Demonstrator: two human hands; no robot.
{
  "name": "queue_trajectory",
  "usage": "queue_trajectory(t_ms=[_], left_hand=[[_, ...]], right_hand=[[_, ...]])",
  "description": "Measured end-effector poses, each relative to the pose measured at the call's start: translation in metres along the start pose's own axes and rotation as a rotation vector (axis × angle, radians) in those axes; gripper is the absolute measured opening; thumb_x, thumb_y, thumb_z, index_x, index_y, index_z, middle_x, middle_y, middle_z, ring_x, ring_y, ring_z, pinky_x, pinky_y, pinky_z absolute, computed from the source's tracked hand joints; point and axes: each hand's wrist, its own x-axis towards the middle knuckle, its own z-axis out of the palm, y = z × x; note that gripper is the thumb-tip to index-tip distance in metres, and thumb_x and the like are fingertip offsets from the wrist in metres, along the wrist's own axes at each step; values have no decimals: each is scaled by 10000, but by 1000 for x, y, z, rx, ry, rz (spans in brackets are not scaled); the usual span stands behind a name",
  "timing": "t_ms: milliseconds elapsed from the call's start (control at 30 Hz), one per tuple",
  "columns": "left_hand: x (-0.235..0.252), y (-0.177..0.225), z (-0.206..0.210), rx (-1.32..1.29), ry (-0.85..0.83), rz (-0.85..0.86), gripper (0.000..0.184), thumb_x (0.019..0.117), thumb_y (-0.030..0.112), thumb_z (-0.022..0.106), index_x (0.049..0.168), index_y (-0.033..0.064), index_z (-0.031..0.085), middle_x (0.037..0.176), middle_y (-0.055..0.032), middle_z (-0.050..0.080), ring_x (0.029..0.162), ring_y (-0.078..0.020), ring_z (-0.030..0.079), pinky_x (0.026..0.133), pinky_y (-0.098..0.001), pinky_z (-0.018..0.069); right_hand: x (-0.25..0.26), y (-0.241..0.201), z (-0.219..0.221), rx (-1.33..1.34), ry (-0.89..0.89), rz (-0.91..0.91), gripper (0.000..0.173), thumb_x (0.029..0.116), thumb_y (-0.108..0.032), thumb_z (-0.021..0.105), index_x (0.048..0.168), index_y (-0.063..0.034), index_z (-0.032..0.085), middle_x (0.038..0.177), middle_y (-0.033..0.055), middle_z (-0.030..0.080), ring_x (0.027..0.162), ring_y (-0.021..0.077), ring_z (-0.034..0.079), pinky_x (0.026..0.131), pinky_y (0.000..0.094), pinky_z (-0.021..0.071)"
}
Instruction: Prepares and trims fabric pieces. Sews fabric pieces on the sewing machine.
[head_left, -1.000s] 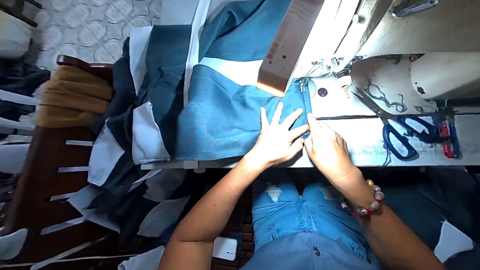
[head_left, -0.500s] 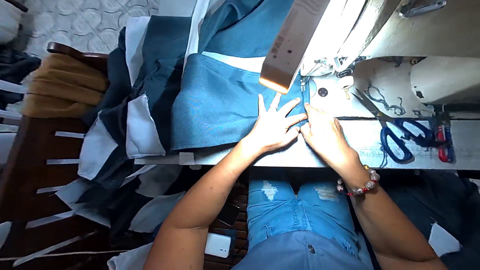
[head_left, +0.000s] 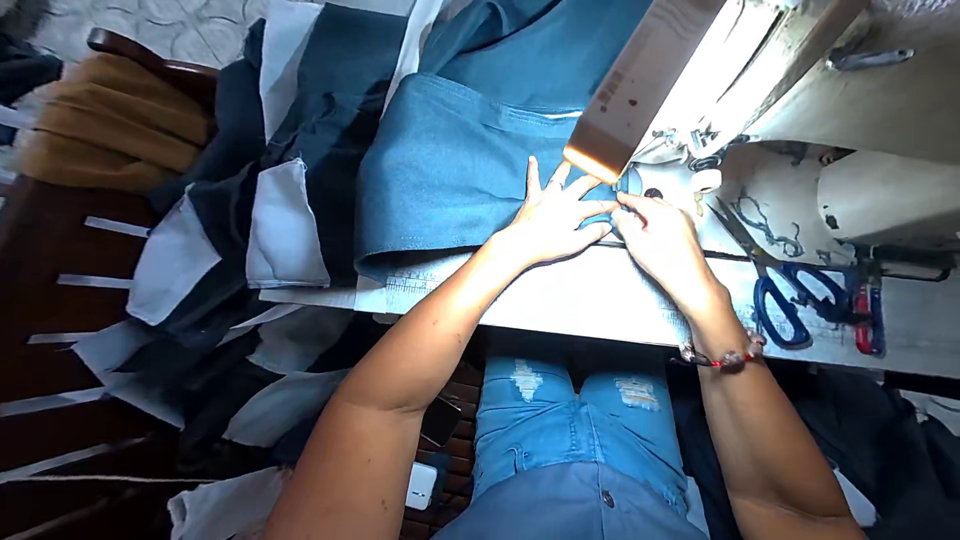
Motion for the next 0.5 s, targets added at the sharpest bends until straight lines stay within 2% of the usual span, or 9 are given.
queue_trajectory(t_ms=[67,133,233,267,333,367,433,467,500], left_hand=[[2,2,-2,-64,12,-43,441,1074,401,386,1350,245,693,1626,-36,416,1576,-418,114,1105,-810,-96],[4,4,-4,-115,3,-94,462,1094,382,355,1329,191,704,1620,-11,430,1585,-376,110,1124,-781,-116],[-8,16,-17,-51,-21,-86,464,1108,373,327,1479,232,567,1604,-20,454,1570,-389,180,1107,-821,-69],[-22,23,-26,44,-10,-94,520,1074,445,380,1531,232,507,1621,-52,426,1568,-395,186,1118,-815,-62],[-64,30,-51,337,56,-184,767,898,605,565,1545,202,483,1637,-113,387,1559,-441,178,1138,-810,-16],[-91,27,-64,441,81,-255,857,823,602,674,1546,185,478,1647,-150,357,1549,-488,158,1126,-830,-7],[-141,11,-87,480,126,-395,808,791,344,852,1509,163,530,1653,-197,318,1514,-596,89,1065,-884,-36],[-161,-2,-92,440,188,-416,621,832,209,822,1420,148,629,1644,-182,348,1508,-610,83,1043,-895,-61],[-177,-17,-91,388,286,-399,385,893,128,735,1278,119,729,1588,-168,448,1504,-597,151,1048,-888,-66]], right_hand=[[-4,11,1,20,96,28,352,1094,-188,455,1371,-42,615,1221,195,673,1066,318,666,935,462,527],[0,22,11,-8,181,52,339,1044,-104,455,1292,4,659,1186,242,663,1091,393,640,933,541,501],[-1,22,26,3,178,40,340,959,-153,626,1268,-30,697,1226,203,624,1155,406,554,930,585,430],[-2,16,26,14,179,38,342,957,-209,675,1257,-48,707,1279,171,614,1201,389,536,958,583,416],[0,1,25,41,185,24,283,955,-251,701,1138,-37,735,1308,143,620,1230,384,519,967,596,393],[2,-4,24,57,187,13,247,961,-238,698,1081,-25,737,1299,135,630,1229,379,518,972,591,387],[6,-6,24,94,192,-11,221,989,-206,674,1082,-10,716,1304,139,645,1257,370,526,1022,561,390],[9,-2,27,129,214,-22,224,1000,-187,656,1108,5,698,1278,159,656,1248,363,544,1040,535,403],[13,2,31,181,251,-32,227,1010,-171,638,1130,17,680,1206,179,672,1190,346,577,1021,500,429]])
